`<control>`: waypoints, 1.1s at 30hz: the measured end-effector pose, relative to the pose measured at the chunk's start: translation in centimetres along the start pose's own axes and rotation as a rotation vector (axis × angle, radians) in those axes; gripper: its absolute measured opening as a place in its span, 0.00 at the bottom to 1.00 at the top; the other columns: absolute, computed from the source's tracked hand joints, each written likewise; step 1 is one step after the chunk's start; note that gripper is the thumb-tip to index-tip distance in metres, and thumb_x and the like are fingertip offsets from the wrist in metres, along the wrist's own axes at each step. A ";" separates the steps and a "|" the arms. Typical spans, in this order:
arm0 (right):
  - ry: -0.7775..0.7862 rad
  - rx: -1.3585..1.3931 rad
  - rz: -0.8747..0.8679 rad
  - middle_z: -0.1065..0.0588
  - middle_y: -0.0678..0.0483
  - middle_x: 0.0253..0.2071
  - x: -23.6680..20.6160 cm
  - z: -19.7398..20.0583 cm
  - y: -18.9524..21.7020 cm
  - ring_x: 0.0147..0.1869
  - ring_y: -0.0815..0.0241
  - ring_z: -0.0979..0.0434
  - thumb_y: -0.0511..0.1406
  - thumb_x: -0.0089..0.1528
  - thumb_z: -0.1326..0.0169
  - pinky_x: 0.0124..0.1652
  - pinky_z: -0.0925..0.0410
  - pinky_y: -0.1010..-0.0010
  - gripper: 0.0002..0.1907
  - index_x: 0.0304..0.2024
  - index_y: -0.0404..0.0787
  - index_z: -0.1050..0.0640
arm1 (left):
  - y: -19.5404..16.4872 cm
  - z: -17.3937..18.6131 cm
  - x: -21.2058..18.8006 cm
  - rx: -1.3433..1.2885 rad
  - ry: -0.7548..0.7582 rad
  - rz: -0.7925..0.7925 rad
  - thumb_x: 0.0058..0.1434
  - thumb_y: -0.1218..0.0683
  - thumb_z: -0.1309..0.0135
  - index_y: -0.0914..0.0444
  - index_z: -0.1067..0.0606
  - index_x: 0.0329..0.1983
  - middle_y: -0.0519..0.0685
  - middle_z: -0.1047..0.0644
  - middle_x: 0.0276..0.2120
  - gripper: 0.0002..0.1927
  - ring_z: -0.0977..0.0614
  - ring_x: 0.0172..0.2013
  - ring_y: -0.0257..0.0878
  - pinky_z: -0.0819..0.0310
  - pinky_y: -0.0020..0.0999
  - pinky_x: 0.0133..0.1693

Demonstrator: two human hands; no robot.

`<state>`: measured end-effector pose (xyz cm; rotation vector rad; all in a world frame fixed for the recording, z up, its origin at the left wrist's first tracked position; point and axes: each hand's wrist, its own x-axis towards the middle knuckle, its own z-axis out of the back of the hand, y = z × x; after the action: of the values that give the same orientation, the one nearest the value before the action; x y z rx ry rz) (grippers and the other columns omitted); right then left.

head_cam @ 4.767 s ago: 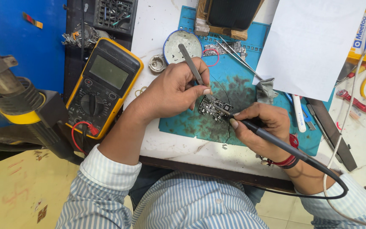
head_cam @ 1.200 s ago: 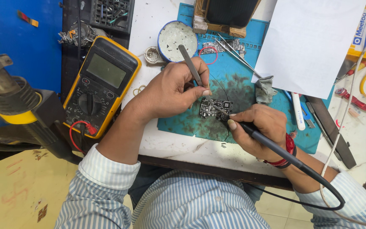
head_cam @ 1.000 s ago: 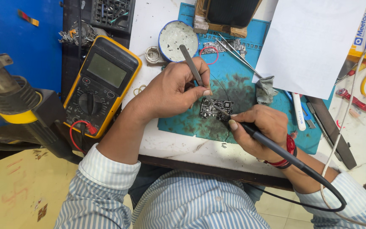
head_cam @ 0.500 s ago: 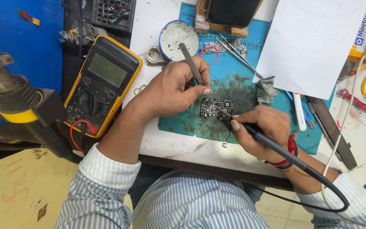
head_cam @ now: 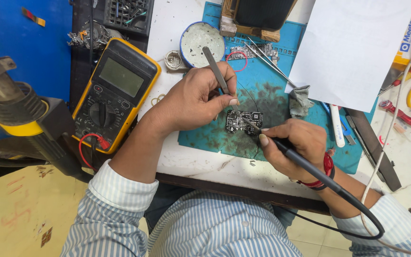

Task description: The person uses a soldering iron and tweezers to apply solder to multiple points on a small circuit board. The hands hold the board steady while the iron melts solder onto specific pads. The task continues across the clip without visible completion.

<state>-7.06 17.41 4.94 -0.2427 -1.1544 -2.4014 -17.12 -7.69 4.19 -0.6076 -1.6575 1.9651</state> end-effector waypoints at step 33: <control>0.000 0.035 -0.028 0.23 0.52 0.28 -0.2 0.3 -0.2 0.25 0.63 0.26 0.28 0.57 0.36 0.27 0.37 0.73 0.07 0.36 0.36 0.21 | 0.1 0.0 -0.1 -0.092 0.013 0.048 0.63 0.62 0.41 0.62 0.30 0.39 0.40 0.28 0.24 0.08 0.29 0.23 0.27 0.38 0.26 0.25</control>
<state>-6.98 17.75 4.93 -0.2161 -1.2061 -2.4033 -17.07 -7.77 4.05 -0.6992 -1.7485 1.9217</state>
